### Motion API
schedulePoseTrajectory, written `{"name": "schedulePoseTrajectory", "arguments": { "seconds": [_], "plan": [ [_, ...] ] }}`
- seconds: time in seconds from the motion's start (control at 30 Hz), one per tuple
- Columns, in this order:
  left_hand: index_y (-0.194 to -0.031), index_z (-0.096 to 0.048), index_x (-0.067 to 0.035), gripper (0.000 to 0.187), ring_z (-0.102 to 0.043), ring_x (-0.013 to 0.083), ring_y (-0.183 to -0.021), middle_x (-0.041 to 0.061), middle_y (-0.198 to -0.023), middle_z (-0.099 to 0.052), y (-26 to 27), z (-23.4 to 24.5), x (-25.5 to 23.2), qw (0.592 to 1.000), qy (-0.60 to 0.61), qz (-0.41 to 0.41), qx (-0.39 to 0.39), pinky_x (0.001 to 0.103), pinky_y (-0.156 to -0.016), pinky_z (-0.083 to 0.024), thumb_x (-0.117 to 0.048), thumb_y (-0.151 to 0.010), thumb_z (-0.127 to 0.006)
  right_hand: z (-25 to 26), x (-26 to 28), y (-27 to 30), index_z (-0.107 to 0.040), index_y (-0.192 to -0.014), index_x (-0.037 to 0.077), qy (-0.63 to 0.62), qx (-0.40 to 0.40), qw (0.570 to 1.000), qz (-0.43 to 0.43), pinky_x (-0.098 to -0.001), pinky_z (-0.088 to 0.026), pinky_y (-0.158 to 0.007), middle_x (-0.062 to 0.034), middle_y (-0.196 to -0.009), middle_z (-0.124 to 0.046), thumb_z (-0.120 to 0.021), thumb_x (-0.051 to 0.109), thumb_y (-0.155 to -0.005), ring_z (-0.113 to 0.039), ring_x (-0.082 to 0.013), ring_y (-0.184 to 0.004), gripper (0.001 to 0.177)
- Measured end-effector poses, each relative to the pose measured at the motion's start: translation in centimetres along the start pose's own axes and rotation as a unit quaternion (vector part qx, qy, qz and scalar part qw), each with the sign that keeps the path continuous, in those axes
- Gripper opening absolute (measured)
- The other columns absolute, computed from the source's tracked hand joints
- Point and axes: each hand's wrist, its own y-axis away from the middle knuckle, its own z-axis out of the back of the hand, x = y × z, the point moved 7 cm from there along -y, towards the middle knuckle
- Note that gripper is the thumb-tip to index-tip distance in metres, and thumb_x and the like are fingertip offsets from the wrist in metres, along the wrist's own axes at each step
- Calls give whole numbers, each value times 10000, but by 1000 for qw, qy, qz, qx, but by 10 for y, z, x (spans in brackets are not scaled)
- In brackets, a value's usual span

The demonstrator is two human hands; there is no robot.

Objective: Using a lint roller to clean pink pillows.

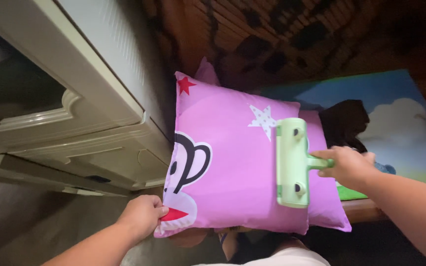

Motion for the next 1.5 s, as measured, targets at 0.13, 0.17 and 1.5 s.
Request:
{"name": "schedulePoseTrajectory", "arguments": {
  "seconds": [0.13,0.17,1.5],
  "plan": [
    [-930,-786,-77,216,-717,280,-882,148,-930,-752,-12,-2,-23,983,-174,-50,8,407,-836,-546,-286,-883,-755,-2,-32,6,-589,-1439,470,-40,63,993,-89,-500,-341,-1068,49,-1210,-818,-767,395,-860,-671,-177,-1224,610],
    [-1039,-727,-71,217,-641,307,-1044,158,-1089,-684,9,19,-60,968,-226,-63,-84,448,-890,-520,-200,-866,-708,2,-37,3,-618,-1418,415,-87,26,992,-84,-550,-298,-1088,29,-1247,-788,-805,363,-837,-656,-202,-1234,613],
    [-1602,-132,-74,1190,-243,311,-1538,201,-1687,-60,-34,-6,-203,935,-287,-202,54,345,-1201,-341,-122,-706,-914,79,73,-34,-679,-1326,371,-194,-14,981,5,-487,-309,-1018,67,-1143,-773,-811,302,-820,-665,-156,-1146,527]
  ]
}}
